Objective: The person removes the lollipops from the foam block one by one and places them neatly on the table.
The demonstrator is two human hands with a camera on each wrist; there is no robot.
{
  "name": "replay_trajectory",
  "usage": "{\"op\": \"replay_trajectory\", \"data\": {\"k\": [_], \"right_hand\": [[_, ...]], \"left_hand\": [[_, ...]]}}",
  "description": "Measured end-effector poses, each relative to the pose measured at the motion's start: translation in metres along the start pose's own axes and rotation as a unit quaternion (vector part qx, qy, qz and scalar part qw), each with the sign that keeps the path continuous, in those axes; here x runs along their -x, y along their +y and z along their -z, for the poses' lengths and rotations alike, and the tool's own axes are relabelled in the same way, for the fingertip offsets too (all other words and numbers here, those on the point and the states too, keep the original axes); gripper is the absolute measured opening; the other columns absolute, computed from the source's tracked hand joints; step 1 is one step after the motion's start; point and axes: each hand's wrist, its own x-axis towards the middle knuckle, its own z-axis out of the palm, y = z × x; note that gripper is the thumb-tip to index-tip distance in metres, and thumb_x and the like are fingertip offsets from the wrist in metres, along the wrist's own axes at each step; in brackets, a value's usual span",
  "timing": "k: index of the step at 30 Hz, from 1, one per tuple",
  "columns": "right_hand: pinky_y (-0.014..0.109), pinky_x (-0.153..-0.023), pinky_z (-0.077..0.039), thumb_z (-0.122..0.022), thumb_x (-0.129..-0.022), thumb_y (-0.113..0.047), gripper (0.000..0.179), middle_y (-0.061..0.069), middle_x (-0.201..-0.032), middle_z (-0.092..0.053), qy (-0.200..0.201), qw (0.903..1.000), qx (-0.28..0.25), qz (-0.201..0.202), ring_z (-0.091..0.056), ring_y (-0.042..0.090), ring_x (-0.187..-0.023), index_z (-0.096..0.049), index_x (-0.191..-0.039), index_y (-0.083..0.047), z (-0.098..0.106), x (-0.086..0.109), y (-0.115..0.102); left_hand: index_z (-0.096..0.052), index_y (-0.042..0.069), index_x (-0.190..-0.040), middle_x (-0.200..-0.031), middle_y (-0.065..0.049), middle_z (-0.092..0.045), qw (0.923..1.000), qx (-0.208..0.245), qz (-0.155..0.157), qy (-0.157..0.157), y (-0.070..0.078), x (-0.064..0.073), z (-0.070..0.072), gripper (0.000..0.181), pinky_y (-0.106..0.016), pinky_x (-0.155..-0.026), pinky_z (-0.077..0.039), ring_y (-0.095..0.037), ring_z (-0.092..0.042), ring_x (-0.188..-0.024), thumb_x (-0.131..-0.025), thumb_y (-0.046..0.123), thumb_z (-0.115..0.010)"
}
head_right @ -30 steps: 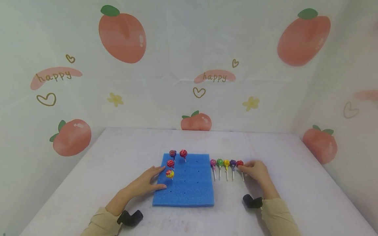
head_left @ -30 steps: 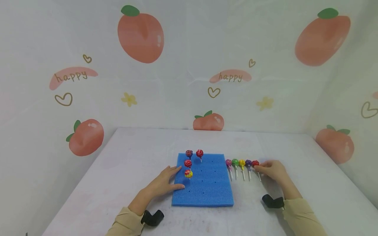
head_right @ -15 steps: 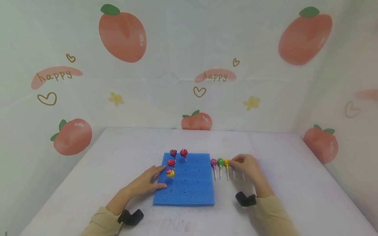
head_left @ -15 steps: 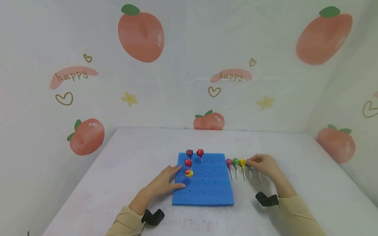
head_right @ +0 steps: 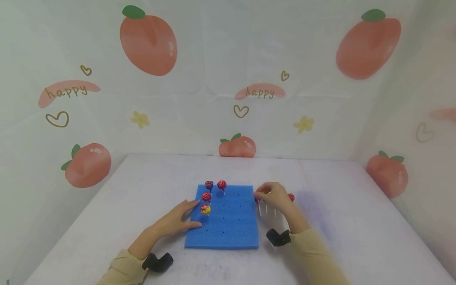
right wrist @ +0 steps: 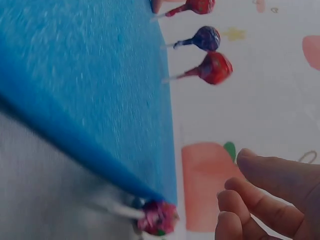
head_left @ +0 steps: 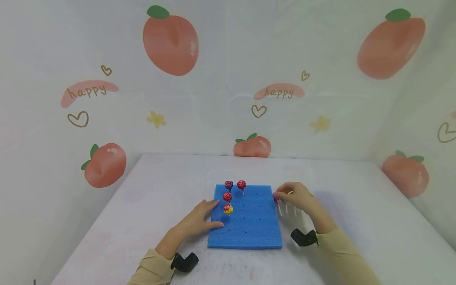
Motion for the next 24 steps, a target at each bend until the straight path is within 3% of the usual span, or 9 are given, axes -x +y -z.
{"op": "replay_trajectory", "data": {"k": [7, 17, 24], "right_hand": [[0.025, -0.061, -0.052, -0.067, -0.086, -0.020, 0.021, 0.010, -0.085, -0.066, -0.003, 0.9984, -0.033, 0.046, -0.058, 0.015, -0.074, -0.067, -0.095, -0.001, -0.023, -0.012, -0.005], [0.025, -0.067, -0.051, -0.068, -0.084, -0.022, 0.023, 0.008, -0.085, -0.068, -0.011, 0.9976, -0.040, 0.055, -0.060, 0.016, -0.080, -0.068, -0.099, -0.004, -0.049, -0.025, -0.023], [0.023, -0.058, -0.048, -0.068, -0.084, -0.019, 0.029, 0.014, -0.086, -0.069, -0.014, 0.9949, -0.068, 0.073, -0.060, 0.012, -0.071, -0.067, -0.106, 0.001, -0.065, -0.035, -0.027]], "left_hand": [[-0.036, 0.010, -0.144, -0.149, -0.018, -0.035, 1.0000, 0.000, -0.003, -0.001, 0.000, 0.000, 0.000, 0.078, -0.062, -0.110, -0.023, -0.042, -0.019, -0.142, -0.081, 0.046, -0.067], [-0.037, 0.011, -0.144, -0.149, -0.018, -0.036, 1.0000, 0.002, -0.001, 0.001, 0.000, 0.000, 0.001, 0.078, -0.062, -0.110, -0.024, -0.042, -0.019, -0.142, -0.081, 0.045, -0.068], [-0.039, 0.008, -0.142, -0.147, -0.020, -0.038, 1.0000, -0.002, -0.007, 0.006, 0.003, 0.001, 0.002, 0.076, -0.061, -0.110, -0.025, -0.043, -0.022, -0.141, -0.081, 0.043, -0.069]]}}
